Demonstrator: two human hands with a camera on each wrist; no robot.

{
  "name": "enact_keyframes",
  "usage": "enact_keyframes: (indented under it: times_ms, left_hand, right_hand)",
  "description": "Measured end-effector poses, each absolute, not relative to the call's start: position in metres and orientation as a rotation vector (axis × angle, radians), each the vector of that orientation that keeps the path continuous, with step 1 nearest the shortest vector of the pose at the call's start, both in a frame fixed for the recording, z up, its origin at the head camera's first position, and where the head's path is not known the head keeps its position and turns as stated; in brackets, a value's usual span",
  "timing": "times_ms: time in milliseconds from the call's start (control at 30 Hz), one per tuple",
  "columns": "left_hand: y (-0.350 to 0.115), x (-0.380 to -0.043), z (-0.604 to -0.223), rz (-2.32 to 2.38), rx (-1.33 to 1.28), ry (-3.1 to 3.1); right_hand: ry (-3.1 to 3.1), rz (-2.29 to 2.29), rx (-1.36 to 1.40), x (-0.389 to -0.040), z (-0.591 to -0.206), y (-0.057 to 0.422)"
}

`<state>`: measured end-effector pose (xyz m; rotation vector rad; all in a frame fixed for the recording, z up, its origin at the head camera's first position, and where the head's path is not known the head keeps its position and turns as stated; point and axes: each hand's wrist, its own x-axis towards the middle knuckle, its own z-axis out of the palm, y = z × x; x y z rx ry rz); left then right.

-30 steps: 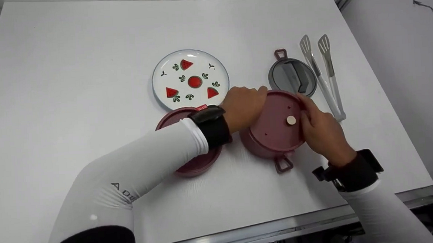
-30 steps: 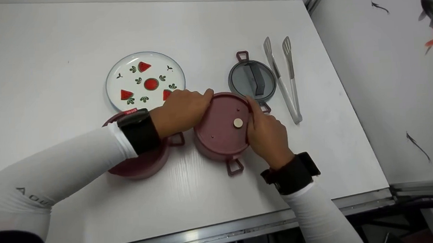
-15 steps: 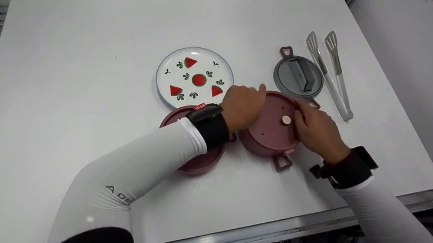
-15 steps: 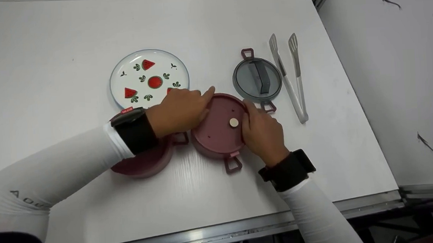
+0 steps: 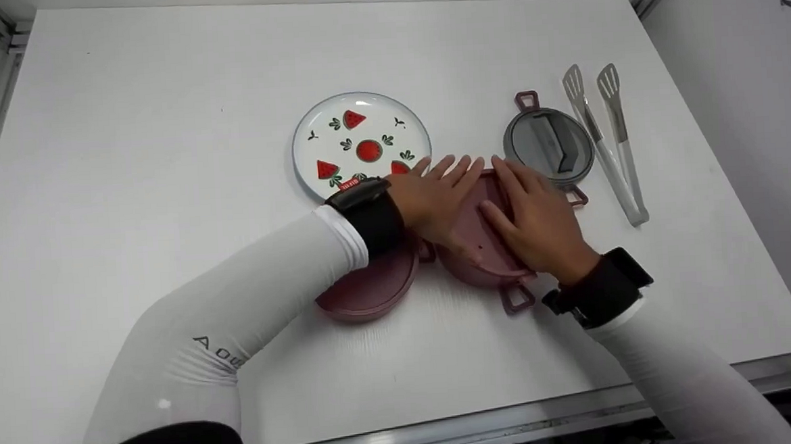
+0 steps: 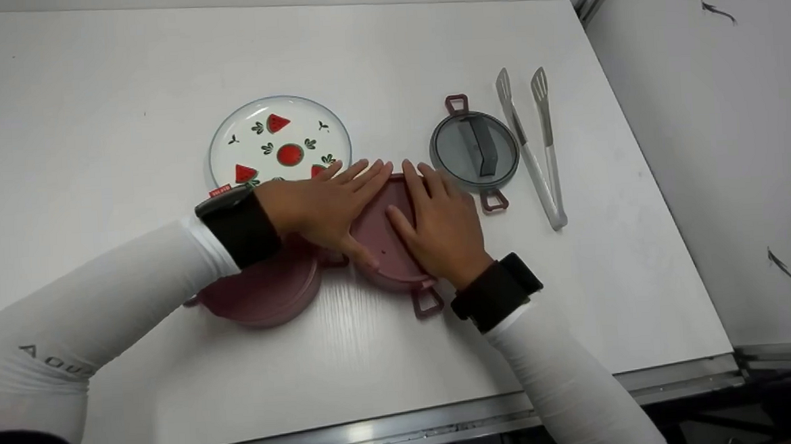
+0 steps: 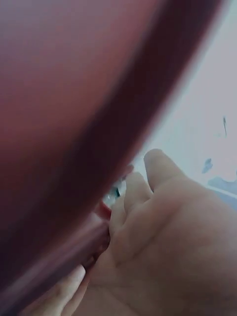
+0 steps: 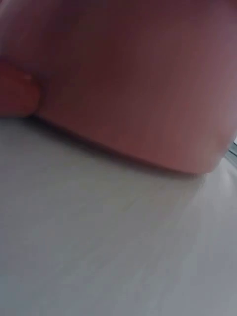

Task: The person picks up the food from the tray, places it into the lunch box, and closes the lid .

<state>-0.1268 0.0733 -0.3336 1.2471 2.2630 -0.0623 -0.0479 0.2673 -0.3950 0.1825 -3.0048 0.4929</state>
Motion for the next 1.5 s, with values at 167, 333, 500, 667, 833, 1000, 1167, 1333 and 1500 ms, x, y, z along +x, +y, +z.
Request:
enact_keyframes:
  times_ms: [167, 333, 500, 667, 833, 1000, 1167, 1333, 1500]
  left_hand:
    - [0.07, -0.129, -0.335, -0.034, 1.233, 2.201]
    - [0.067, -0.129, -0.331, 0.001, 1.216, 2.156]
    - [0.063, -0.124, -0.332, 0.058, 1.225, 2.133]
    - [0.059, -0.12, -0.333, 0.062, 1.252, 2.123]
    - [0.057, -0.119, -0.332, 0.053, 1.223, 2.127]
    - [0.057, -0.118, -0.332, 0.002, 1.191, 2.143]
    - [0.064, -0.12, -0.333, 0.057, 1.119, 2.146]
    - [0.078, -0.133, -0.329, 0.129, 1.201, 2.211]
    - [0.09, -0.148, -0.331, 0.105, 1.197, 2.223]
  right_hand:
    - [-2.991, 0.38, 0.195, -0.048, -0.396, 0.26]
    - [-3.03, 0.289, 0.228, -0.048, -0.392, 0.254]
    - [-3.031, 0.267, 0.237, -0.041, -0.389, 0.252]
    - [-2.984, 0.422, 0.211, -0.034, -0.39, 0.248]
    - [-2.954, 0.507, 0.214, -0.033, -0.391, 0.247]
    - [-2.89, 0.705, 0.183, -0.033, -0.397, 0.253]
    - [-2.565, 1.065, 0.072, -0.021, -0.403, 0.267]
    - [-2.337, 1.239, -0.126, 0.022, -0.407, 0.273]
    - [-2.578, 1.541, -0.316, 0.06, -0.413, 0.262]
